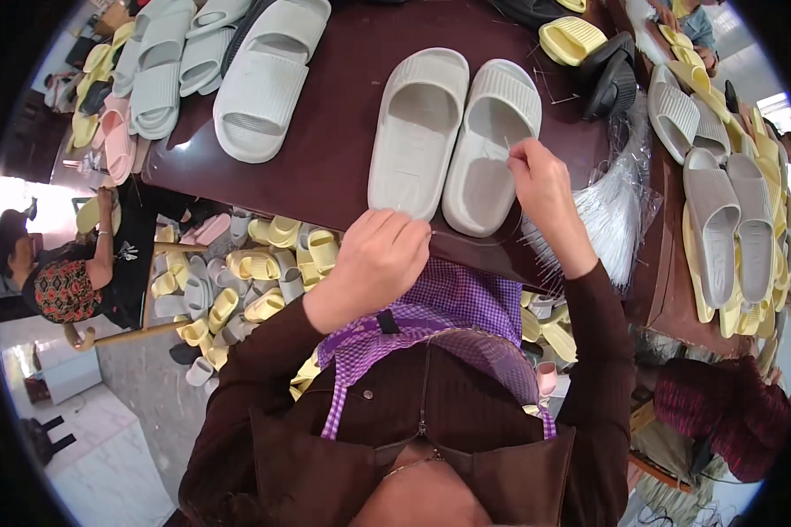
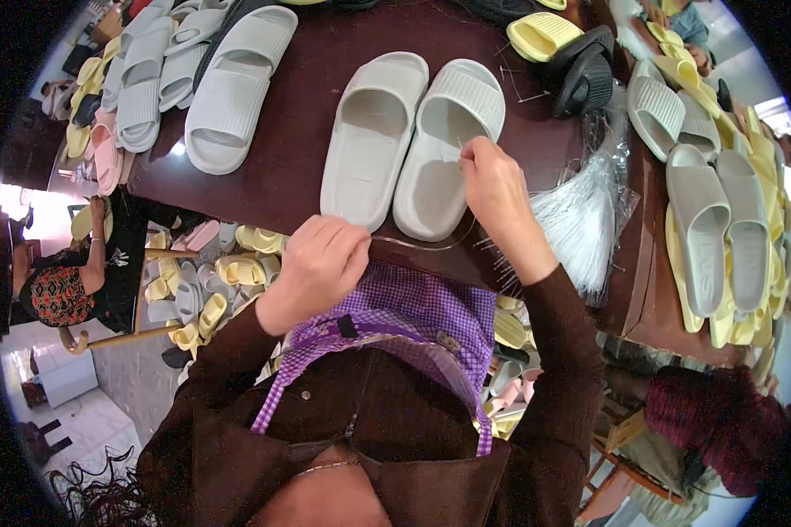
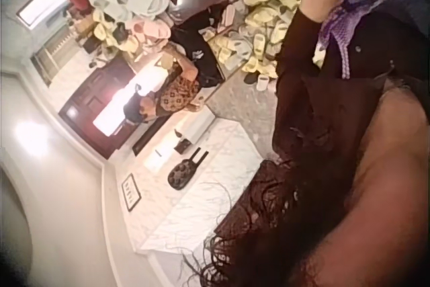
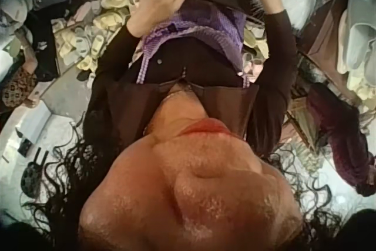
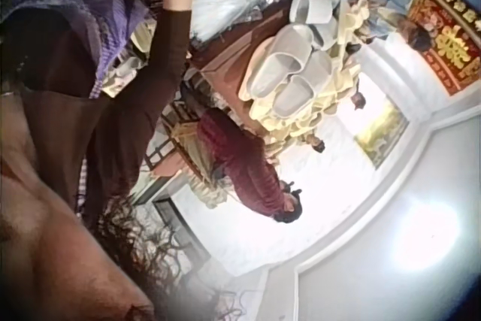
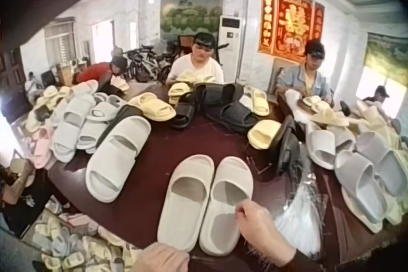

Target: The person connects pairs of slippers together by threading plastic fasteners through them by hand and places them onto a stack on the table.

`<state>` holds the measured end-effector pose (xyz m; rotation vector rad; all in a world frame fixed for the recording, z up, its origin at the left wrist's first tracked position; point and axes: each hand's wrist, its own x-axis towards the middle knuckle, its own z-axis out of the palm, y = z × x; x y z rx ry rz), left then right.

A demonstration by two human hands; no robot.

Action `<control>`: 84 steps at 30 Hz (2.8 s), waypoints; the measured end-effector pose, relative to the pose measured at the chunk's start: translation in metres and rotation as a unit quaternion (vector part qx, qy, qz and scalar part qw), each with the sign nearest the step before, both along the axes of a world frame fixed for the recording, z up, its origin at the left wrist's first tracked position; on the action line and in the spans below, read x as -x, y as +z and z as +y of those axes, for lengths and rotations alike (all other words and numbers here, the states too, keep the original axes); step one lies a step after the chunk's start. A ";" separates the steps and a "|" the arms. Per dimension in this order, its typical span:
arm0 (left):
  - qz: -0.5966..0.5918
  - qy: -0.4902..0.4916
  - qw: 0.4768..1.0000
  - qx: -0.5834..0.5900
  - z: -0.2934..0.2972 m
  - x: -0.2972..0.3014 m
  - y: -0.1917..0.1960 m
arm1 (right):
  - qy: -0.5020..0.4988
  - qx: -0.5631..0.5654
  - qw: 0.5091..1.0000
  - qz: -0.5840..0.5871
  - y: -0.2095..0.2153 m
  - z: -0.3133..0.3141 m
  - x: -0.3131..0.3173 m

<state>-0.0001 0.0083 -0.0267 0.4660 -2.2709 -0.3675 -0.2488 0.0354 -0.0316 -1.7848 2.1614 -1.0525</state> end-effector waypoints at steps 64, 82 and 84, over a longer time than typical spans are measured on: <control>-0.025 -0.001 0.998 0.054 -0.136 0.075 -0.044 | 0.180 -0.037 0.957 0.226 0.012 -0.190 0.044; 0.159 -0.119 0.918 -0.342 -0.186 0.113 0.020 | 0.084 0.188 0.970 -0.132 0.037 -0.133 -0.007; 0.123 -0.132 0.878 -0.444 -0.187 0.102 0.029 | 0.082 0.189 0.959 -0.194 0.035 -0.132 -0.009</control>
